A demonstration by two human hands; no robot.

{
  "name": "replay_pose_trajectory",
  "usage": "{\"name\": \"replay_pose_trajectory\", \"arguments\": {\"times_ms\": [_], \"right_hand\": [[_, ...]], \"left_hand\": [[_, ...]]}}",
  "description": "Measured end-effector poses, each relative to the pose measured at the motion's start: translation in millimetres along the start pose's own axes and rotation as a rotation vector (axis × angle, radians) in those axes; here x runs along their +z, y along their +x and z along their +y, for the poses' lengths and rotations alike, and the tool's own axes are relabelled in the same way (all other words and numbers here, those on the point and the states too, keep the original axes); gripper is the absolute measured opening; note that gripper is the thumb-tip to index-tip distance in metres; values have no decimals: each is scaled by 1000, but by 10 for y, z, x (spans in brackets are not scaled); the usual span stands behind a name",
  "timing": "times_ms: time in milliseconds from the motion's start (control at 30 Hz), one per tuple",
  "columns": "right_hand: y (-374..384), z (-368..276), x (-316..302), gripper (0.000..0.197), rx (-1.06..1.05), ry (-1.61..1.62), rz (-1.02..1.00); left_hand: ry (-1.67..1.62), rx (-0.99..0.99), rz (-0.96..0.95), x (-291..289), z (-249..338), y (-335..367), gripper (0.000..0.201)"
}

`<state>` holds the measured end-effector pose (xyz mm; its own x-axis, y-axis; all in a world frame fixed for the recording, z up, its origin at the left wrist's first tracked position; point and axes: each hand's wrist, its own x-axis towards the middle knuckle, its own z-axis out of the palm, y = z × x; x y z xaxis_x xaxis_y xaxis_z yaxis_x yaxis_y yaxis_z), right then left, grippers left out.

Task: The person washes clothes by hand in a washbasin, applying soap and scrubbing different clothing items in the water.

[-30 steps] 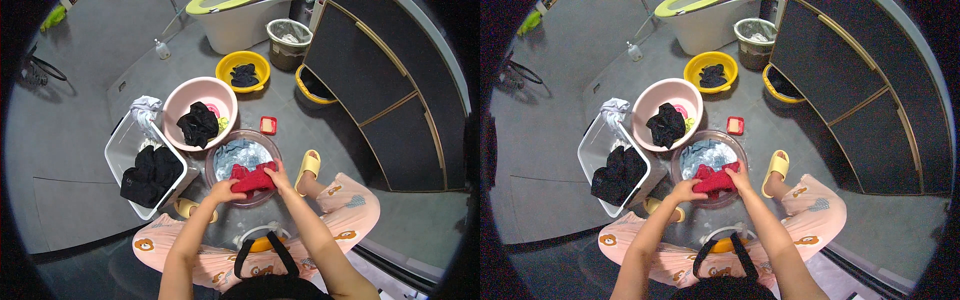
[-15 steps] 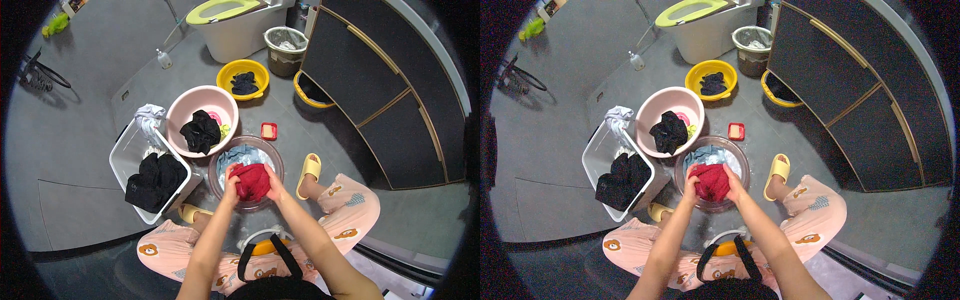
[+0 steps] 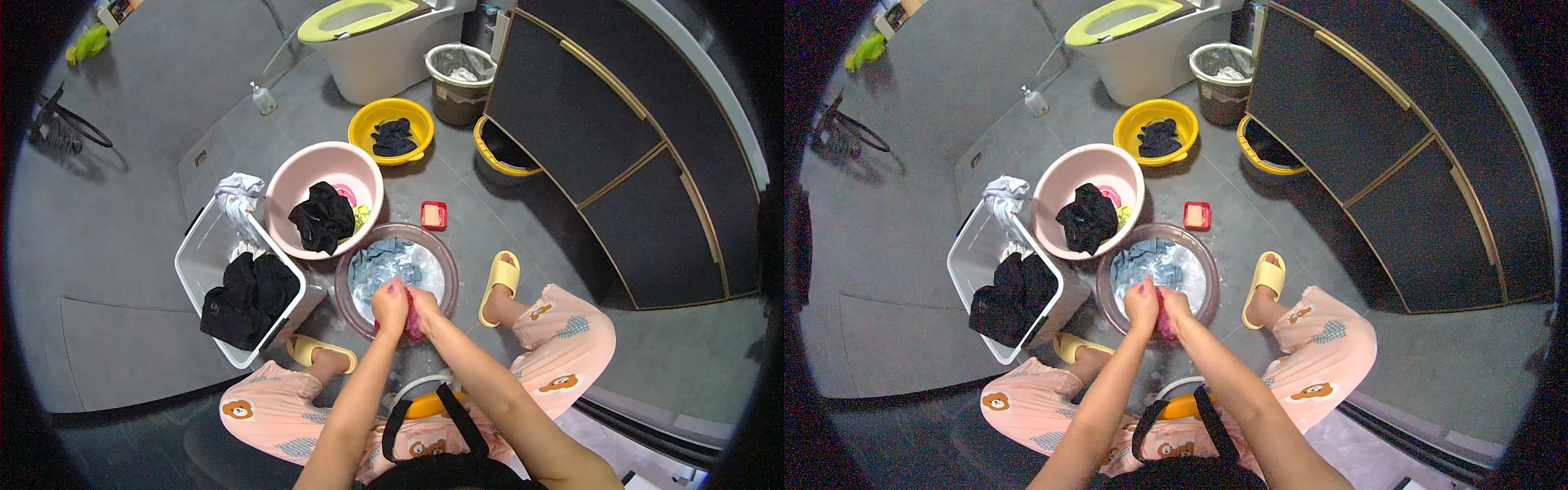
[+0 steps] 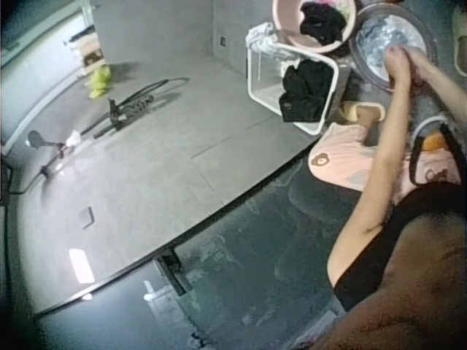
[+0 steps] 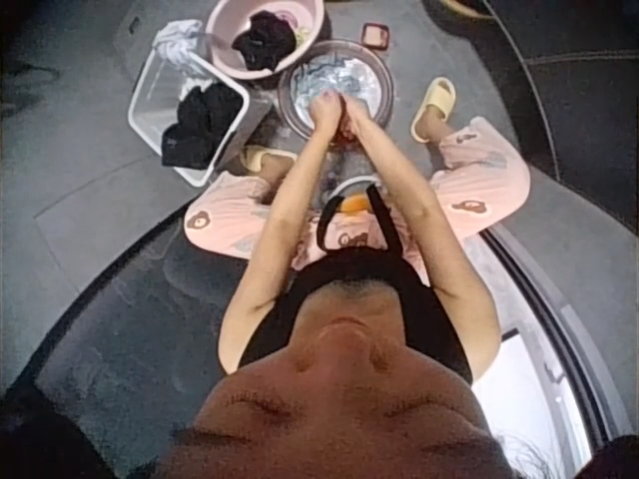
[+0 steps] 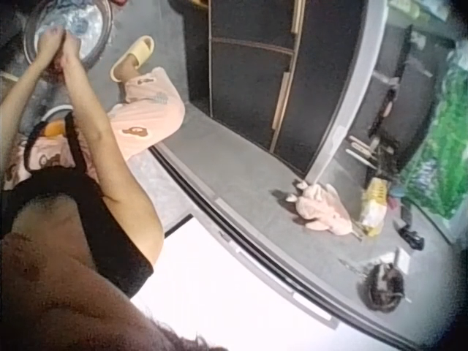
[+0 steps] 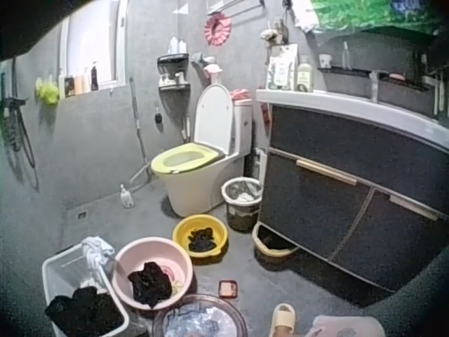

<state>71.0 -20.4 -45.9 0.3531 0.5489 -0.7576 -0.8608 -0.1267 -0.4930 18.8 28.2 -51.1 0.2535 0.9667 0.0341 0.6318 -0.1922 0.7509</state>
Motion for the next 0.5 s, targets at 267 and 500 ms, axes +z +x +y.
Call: {"name": "replay_pose_trajectory", "arguments": {"times_ms": [267,500], "right_hand": [[212,-176,-145,29,-13,154,41],[981,-86,-677,49,-650,-845,475]], "left_hand": [[-686,-756,-347,136,-314,496,46],[153,325,-429,610,-705,607,45]]}}
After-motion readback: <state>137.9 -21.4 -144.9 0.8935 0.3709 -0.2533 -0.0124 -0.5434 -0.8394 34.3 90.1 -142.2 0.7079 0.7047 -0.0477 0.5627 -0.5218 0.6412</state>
